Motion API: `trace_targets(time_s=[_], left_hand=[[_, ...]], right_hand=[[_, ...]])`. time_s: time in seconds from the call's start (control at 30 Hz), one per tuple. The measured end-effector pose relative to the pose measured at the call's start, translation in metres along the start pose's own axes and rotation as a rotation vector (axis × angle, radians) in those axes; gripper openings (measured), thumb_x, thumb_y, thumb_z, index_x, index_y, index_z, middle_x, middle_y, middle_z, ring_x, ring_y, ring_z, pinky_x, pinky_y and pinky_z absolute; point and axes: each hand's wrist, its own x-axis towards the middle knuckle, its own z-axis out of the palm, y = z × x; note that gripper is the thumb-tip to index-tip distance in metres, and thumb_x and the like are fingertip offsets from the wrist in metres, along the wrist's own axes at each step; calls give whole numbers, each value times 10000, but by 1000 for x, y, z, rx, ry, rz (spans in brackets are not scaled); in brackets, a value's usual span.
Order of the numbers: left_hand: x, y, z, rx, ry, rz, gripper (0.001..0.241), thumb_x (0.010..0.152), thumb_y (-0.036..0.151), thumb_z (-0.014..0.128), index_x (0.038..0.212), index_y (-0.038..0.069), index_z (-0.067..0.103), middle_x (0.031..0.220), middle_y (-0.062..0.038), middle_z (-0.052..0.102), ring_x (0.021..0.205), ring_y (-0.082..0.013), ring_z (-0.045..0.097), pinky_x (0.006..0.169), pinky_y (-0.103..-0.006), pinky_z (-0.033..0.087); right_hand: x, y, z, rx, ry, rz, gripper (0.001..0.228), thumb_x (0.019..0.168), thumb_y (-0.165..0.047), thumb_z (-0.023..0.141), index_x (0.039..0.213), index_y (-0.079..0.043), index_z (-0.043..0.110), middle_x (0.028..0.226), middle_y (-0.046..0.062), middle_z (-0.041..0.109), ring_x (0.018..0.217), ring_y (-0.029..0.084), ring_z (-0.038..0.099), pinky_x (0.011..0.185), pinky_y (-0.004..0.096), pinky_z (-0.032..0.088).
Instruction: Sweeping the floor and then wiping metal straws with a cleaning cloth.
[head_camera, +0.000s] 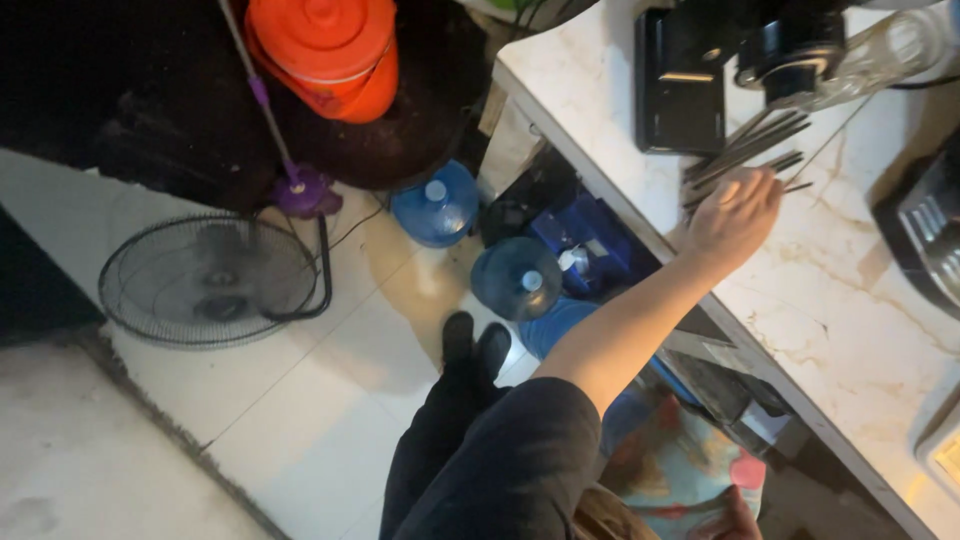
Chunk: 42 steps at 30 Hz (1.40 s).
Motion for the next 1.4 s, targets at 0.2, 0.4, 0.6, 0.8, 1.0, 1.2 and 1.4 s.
trace_targets(time_s=[0.2, 0.4, 0.6, 0.8, 1.0, 1.2, 1.4], left_hand=[[-16, 13, 33, -255, 106, 270, 241, 1022, 198, 598, 1256, 183, 543, 1088, -14, 608, 1126, -221, 567, 1002, -413, 445], [-26, 21, 52, -505, 55, 479, 456, 956, 224, 607, 1397, 214, 492, 1206, 9, 621, 1051, -188, 624, 798, -381, 512], [-80, 27, -108, -944, -19, 655, 416, 1043, 317, 608, 1433, 245, 482, 1027, 42, 618, 840, -150, 635, 678, -324, 516], [-91, -63, -251, -1045, -545, 200, 287, 1069, 411, 528, 1319, 274, 557, 899, 2, 715, 587, -205, 657, 484, -347, 463], [-145, -119, -260, -901, -515, -315, 234, 1078, 372, 540, 1206, 182, 585, 882, -121, 744, 773, -347, 719, 642, -478, 533], [-178, -171, -269, -864, -562, -413, 224, 1024, 299, 533, 1145, 110, 530, 844, -171, 715, 764, -433, 682, 619, -567, 482], [-209, -228, -295, -831, -530, -474, 241, 1057, 316, 552, 1081, 76, 557, 818, -227, 675, 790, -477, 655, 657, -578, 465]], right_hand=[[-105, -108, 265, 120, 100, -115, 474, 1057, -284, 458, 1482, -80, 506, 1356, 77, 671, 1134, 228, 709, 946, 414, 567], [-53, -79, 198, 58, 44, -195, 435, 1165, -363, 503, 1466, -50, 536, 1245, 145, 648, 1011, 289, 623, 838, 449, 494], [-49, -105, 238, 91, -127, -11, 416, 1068, -418, 484, 1343, -111, 541, 976, 130, 693, 760, 263, 710, 621, 402, 586], [-38, -132, 303, 76, -349, 85, 281, 1080, -341, 497, 1203, -114, 608, 813, 106, 756, 471, 165, 624, 384, 298, 494], [-99, -163, 467, -57, -274, 134, 277, 1100, -364, 456, 1120, -134, 610, 798, -31, 716, 640, 146, 662, 566, 312, 530], [-121, -143, 549, -130, -393, 176, 357, 1066, -475, 440, 1075, -161, 610, 684, 3, 658, 591, 176, 629, 553, 329, 502], [-48, -53, 549, -187, -645, 15, 591, 1114, -564, 487, 842, -40, 512, 564, 100, 542, 448, 236, 524, 469, 372, 456]])
